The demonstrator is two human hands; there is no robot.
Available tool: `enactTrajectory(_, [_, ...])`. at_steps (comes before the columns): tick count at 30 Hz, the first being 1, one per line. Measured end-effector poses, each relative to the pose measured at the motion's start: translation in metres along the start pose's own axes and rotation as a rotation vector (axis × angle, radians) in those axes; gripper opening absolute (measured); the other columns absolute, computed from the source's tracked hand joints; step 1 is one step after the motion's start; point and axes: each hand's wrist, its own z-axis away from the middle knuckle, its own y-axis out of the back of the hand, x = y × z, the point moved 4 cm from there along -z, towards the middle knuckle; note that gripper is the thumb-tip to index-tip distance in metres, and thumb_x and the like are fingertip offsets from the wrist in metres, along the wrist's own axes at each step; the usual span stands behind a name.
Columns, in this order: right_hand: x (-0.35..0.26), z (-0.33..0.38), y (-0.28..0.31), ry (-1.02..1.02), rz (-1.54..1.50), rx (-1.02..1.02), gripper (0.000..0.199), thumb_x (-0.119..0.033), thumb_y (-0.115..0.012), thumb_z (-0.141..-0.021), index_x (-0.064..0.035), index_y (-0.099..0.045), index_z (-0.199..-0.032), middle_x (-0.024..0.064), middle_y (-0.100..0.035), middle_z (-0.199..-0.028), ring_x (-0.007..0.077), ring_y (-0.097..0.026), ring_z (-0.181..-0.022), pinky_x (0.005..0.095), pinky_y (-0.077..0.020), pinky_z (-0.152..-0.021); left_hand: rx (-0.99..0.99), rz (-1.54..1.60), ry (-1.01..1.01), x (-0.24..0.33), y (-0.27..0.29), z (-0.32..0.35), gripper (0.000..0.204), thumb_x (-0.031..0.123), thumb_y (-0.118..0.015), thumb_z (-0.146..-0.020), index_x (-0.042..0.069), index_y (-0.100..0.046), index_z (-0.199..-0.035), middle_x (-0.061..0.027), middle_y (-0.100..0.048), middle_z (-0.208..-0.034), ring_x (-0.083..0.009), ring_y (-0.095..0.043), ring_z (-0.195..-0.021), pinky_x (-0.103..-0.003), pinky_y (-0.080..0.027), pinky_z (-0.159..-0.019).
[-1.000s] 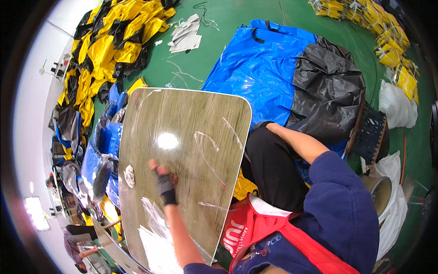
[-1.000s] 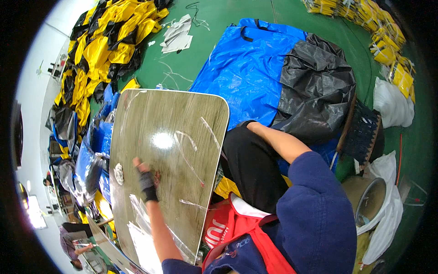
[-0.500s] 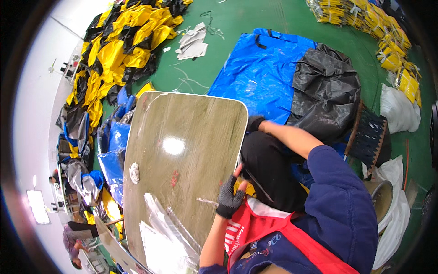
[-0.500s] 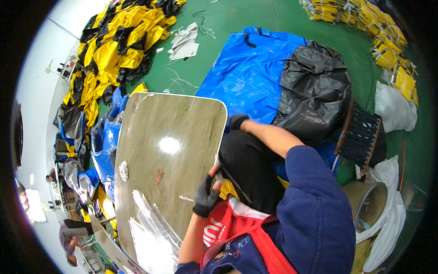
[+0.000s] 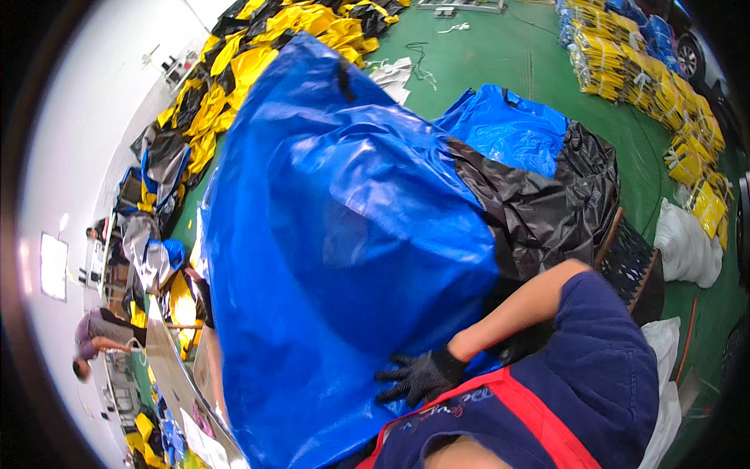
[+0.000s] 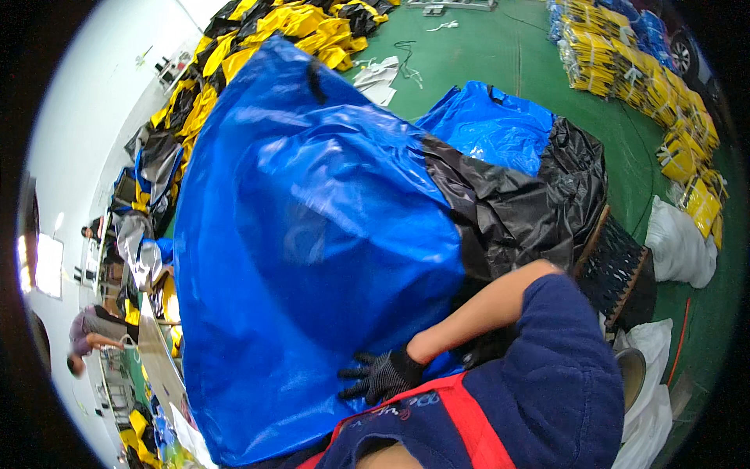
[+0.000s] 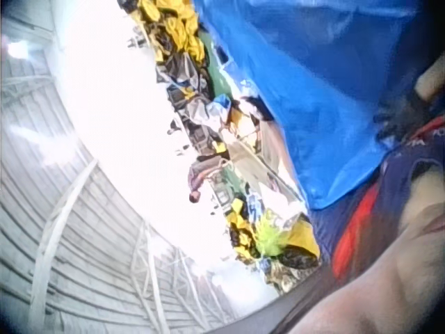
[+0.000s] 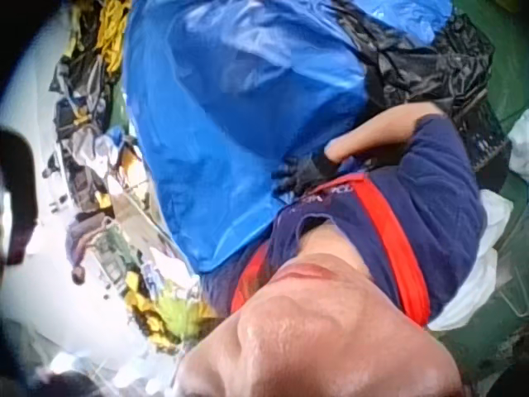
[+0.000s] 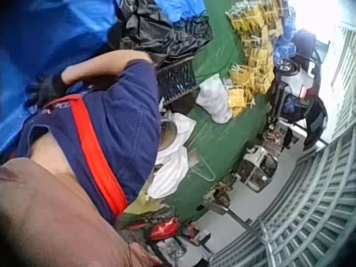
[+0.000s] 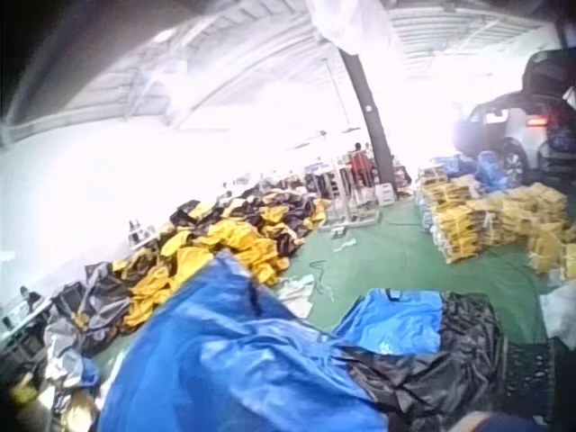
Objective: The person repeatedly folds blue and black delivery bags on a table, then places each folded bag into a clear plastic sleeve. The person seals the sleeve and sets it aside, repeating the same sequence for multiple bags.
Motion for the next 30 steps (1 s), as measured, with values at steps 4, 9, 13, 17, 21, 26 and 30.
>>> enactTrajectory(4, [0.019,-0.079,-0.072,0.012,-0.093,-0.072,0.050,-0.044,-0.055,-0.081,-0.0275,-0.055,-0.127,0.0105,-0.017,-0.155,0.0450,-0.013,-0.140,0.0734,-0.0147,-0.101,0.369,-0.436,0.340,0.000,0.031,0.008,0.075,0.055,-0.053,-0.088,0.003,-0.034,-0.139,-0.0176,-0.051,-0.130,-0.0311,-0.053,-0.116,-0.049,-0.041,-0.099])
enactTrajectory(9, [0.009,-0.148,-0.077,0.109,0.065,-0.444,0.047,-0.046,-0.059,-0.077,-0.0255,-0.060,-0.120,0.0012,-0.039,-0.145,0.0408,-0.030,-0.134,0.0718,-0.0243,-0.099,0.764,-0.975,0.298,-0.065,0.147,0.074,0.040,0.028,-0.067,-0.083,0.002,-0.055,-0.111,-0.0106,-0.065,-0.090,-0.0259,-0.064,-0.090,-0.040,-0.054,-0.076])
enactTrajectory(13, [0.035,-0.146,-0.092,0.032,-0.053,-0.487,0.040,-0.044,-0.059,-0.080,-0.0228,-0.061,-0.114,-0.0021,-0.037,-0.146,0.0389,-0.029,-0.135,0.0723,-0.0250,-0.098,1.111,-0.895,0.340,-0.077,0.102,0.042,0.062,0.048,-0.068,-0.080,0.000,-0.057,-0.117,-0.0155,-0.064,-0.108,-0.0244,-0.061,-0.099,-0.039,-0.052,-0.077])
enactTrajectory(17, [0.023,-0.147,-0.096,0.097,-0.049,-0.430,0.039,-0.041,-0.061,-0.079,-0.0203,-0.060,-0.112,0.0012,-0.038,-0.145,0.0384,-0.033,-0.133,0.0673,-0.0300,-0.097,0.799,-0.905,0.367,-0.076,0.143,0.067,0.063,0.045,-0.075,-0.073,-0.003,-0.060,-0.113,-0.0170,-0.067,-0.101,-0.0278,-0.065,-0.084,-0.041,-0.051,-0.077])
enactTrajectory(21, [0.030,-0.097,0.037,0.041,-0.220,0.148,0.040,-0.039,-0.069,-0.077,-0.0103,-0.061,-0.103,0.0108,-0.060,-0.115,0.0318,-0.057,-0.104,0.0450,-0.0448,-0.086,0.817,-1.397,-0.132,-0.044,0.122,0.110,0.040,0.034,-0.070,-0.081,-0.001,-0.066,-0.102,-0.0188,-0.069,-0.091,-0.0291,-0.067,-0.084,-0.040,-0.049,-0.074])
enactTrajectory(26, [0.123,0.044,0.167,-0.428,0.888,0.807,0.048,-0.055,-0.056,-0.081,-0.0158,-0.066,-0.108,0.0142,-0.059,-0.118,0.0367,-0.053,-0.108,0.0485,-0.0395,-0.094,1.226,-1.450,0.057,-0.031,0.186,0.259,0.037,0.032,-0.068,-0.083,0.003,-0.066,-0.105,-0.0154,-0.069,-0.095,-0.0270,-0.064,-0.085,-0.039,-0.049,-0.078])
enactTrajectory(30, [0.276,0.168,0.149,-1.103,1.101,0.655,0.055,-0.051,-0.053,-0.084,-0.0076,-0.064,-0.116,0.0134,-0.059,-0.123,0.0244,-0.039,-0.130,0.0509,-0.0219,-0.111,1.437,-1.615,0.225,-0.055,0.247,0.329,0.034,0.029,-0.066,-0.083,0.004,-0.066,-0.105,-0.0180,-0.068,-0.096,-0.0324,-0.065,-0.087,-0.041,-0.049,-0.078])
